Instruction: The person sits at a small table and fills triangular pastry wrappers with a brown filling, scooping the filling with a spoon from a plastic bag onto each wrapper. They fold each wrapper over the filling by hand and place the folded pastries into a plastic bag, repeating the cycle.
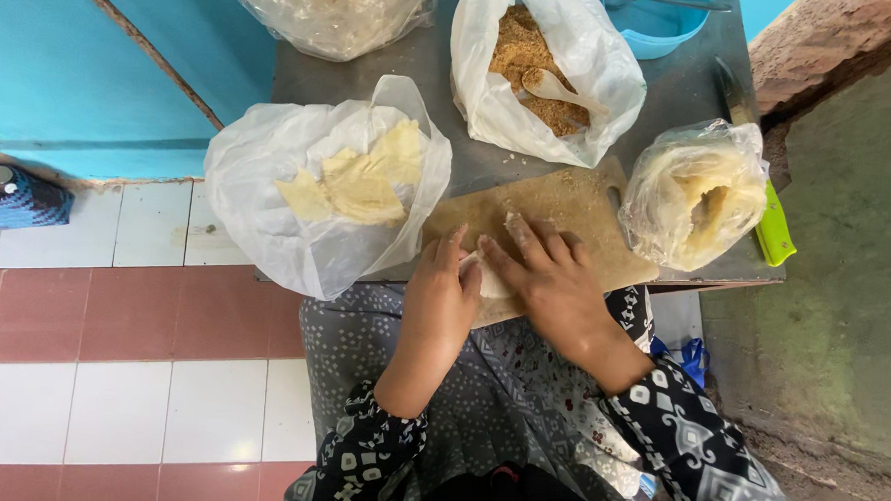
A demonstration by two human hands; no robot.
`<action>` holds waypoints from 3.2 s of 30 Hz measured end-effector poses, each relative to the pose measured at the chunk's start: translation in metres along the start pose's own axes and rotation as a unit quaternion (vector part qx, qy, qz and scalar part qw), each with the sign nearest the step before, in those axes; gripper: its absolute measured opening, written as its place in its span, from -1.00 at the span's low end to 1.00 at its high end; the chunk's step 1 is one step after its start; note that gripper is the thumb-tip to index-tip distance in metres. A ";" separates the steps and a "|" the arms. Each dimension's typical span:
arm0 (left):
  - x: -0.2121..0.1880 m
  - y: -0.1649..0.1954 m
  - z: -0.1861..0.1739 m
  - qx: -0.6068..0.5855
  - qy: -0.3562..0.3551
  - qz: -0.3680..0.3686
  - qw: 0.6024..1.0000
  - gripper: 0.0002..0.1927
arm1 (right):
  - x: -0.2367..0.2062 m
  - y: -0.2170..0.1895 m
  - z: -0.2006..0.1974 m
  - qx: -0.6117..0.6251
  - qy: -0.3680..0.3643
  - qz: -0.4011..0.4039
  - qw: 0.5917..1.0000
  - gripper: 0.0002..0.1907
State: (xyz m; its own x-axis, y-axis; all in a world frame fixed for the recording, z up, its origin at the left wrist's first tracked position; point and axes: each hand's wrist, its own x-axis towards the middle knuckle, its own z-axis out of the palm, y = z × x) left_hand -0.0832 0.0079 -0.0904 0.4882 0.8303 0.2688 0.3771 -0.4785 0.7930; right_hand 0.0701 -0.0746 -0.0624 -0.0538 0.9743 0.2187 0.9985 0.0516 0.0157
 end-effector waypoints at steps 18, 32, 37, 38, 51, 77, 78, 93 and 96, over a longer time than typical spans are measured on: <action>0.008 -0.005 -0.012 0.080 -0.044 -0.055 0.994 -0.88 | -0.014 0.003 -0.018 -0.132 -0.016 0.036 0.990 -0.30; 0.051 0.025 -0.002 -0.032 -0.057 0.021 0.998 -0.88 | -0.013 -0.002 0.000 0.326 0.168 0.239 0.899 -0.19; 0.044 0.029 0.003 -0.091 -0.101 -0.042 0.990 -0.90 | -0.010 0.021 -0.015 0.320 0.158 0.202 0.912 -0.17; 0.040 0.026 0.004 -0.080 -0.104 -0.041 0.991 -0.91 | -0.011 0.023 -0.016 0.296 0.146 0.180 0.927 -0.16; 0.018 0.000 0.012 -0.043 -0.041 -0.025 0.998 -0.90 | 0.133 0.113 -0.031 -0.108 0.098 0.156 0.977 -0.19; 0.015 0.006 0.007 -0.048 -0.050 -0.033 0.997 -0.91 | 0.104 0.150 -0.024 0.375 0.217 0.272 0.859 -0.39; 0.015 0.006 0.008 -0.052 -0.050 -0.034 0.997 -0.91 | 0.100 0.151 -0.024 0.377 0.219 0.271 0.858 -0.39; 0.010 0.006 0.013 -0.043 -0.004 0.007 0.999 -0.92 | 0.034 0.141 -0.043 0.547 0.216 0.300 0.751 -0.40; 0.011 0.004 0.013 -0.075 -0.010 -0.019 0.997 -0.88 | 0.006 0.111 -0.045 0.563 0.187 0.311 0.742 -0.37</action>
State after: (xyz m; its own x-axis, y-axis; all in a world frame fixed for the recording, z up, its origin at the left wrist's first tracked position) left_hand -0.0662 0.0119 -0.0914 0.4920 0.8406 0.2265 0.2743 -0.3966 0.8761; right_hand 0.1805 -0.0728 -0.0153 0.6321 0.7684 0.0997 0.1883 -0.0275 -0.9817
